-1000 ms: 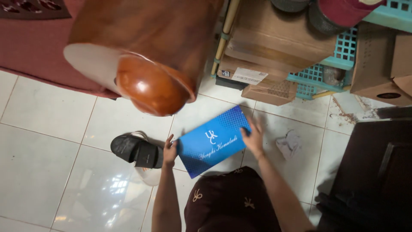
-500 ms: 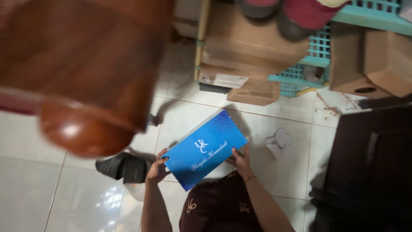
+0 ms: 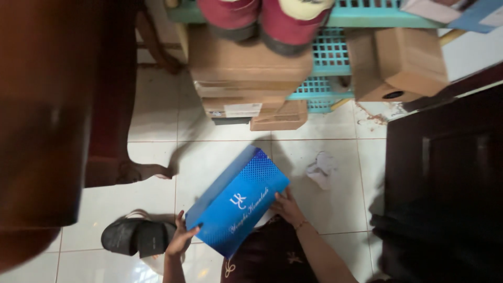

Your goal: The person opens several shoe boxes, removes shoes and tissue paper, and places the shoes on the floor. They then close the boxes and stack them on a nearby shelf. The activity involves handling multiple pairs of shoes and organizing the boxes.

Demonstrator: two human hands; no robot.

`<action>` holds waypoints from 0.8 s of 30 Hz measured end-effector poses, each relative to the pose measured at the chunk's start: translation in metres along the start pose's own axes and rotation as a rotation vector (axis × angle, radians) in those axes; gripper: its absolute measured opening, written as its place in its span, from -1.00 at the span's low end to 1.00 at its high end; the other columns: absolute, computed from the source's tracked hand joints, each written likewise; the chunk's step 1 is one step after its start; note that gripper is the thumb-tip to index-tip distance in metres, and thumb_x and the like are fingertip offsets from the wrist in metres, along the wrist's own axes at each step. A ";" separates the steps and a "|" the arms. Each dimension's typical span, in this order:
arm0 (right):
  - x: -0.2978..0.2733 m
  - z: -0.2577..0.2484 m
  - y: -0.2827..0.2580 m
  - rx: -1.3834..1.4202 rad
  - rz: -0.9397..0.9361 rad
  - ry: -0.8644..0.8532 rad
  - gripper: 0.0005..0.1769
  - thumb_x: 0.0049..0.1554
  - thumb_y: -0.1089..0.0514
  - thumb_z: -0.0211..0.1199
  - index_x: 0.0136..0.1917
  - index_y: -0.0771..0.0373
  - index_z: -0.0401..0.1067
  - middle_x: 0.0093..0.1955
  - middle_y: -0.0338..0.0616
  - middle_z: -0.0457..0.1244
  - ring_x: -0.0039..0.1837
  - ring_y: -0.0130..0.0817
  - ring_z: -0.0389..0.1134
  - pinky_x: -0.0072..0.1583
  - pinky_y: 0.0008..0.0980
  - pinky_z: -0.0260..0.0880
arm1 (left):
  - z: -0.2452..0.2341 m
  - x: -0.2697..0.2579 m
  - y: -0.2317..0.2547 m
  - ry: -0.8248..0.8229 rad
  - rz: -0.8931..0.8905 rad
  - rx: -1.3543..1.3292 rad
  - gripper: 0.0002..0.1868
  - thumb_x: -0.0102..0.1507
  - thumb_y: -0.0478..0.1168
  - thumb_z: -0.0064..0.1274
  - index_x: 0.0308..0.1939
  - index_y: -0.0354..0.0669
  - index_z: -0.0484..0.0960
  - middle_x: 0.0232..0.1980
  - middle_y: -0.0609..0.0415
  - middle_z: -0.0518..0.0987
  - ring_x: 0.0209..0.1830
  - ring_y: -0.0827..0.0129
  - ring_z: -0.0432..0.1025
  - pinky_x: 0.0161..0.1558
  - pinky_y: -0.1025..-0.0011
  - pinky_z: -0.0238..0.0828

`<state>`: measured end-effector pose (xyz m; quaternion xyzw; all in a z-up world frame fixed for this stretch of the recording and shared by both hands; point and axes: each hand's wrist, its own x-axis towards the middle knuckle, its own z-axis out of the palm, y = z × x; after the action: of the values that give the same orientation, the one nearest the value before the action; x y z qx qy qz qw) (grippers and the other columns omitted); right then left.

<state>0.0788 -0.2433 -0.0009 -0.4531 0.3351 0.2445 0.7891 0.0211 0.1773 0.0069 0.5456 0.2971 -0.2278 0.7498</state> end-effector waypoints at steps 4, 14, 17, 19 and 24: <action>0.003 -0.009 0.000 0.093 0.042 -0.040 -0.35 0.25 -0.13 0.21 0.55 -0.09 0.17 0.21 -0.19 0.29 0.08 -0.30 0.35 0.10 -0.19 0.40 | 0.018 -0.017 0.003 0.007 -0.024 0.132 0.40 -0.13 -0.09 0.43 0.56 -0.29 -0.24 0.44 -0.35 0.28 0.39 -0.16 0.36 0.39 0.04 0.23; -0.032 -0.021 -0.025 0.443 -0.083 -0.678 -0.45 0.33 -0.07 0.02 0.51 0.14 0.15 0.24 -0.18 0.26 0.18 -0.33 0.32 0.19 -0.25 0.38 | 0.075 -0.048 0.000 0.024 -0.087 0.227 0.10 0.00 0.06 0.30 0.42 -0.44 0.06 0.26 -0.24 0.56 0.33 0.09 0.36 0.31 -0.03 0.26; -0.067 -0.044 -0.044 0.009 -0.284 -0.212 -0.36 0.27 -0.04 0.12 0.54 0.14 0.10 0.37 -0.22 0.22 0.31 -0.35 0.29 0.26 -0.25 0.37 | 0.101 -0.061 -0.018 -0.014 -0.041 0.139 0.01 0.01 0.07 0.27 0.37 -0.44 0.21 0.24 -0.22 0.53 0.29 0.08 0.35 0.26 -0.05 0.30; -0.087 -0.050 -0.055 -0.107 -0.389 -0.166 -0.30 0.23 -0.02 0.18 0.56 0.14 0.07 0.45 -0.24 0.19 0.39 -0.36 0.26 0.31 -0.25 0.36 | 0.121 -0.068 -0.032 -0.030 -0.009 0.117 -0.01 0.02 0.06 0.27 0.39 -0.34 0.20 0.24 -0.25 0.51 0.27 0.04 0.36 0.25 -0.01 0.30; -0.139 -0.058 -0.083 0.023 -0.639 -0.234 -0.07 0.14 0.11 0.29 0.63 0.27 -0.12 0.41 0.09 0.15 0.38 -0.05 0.26 0.29 -0.06 0.39 | 0.175 -0.075 -0.060 -0.156 0.002 0.043 -0.08 0.07 0.02 0.20 0.44 -0.19 0.21 0.34 -0.18 0.39 0.35 0.08 0.29 0.27 0.01 0.27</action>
<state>0.0268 -0.3445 0.1278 -0.4951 0.0862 0.0311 0.8640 -0.0385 -0.0065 0.0576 0.5426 0.2324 -0.2754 0.7588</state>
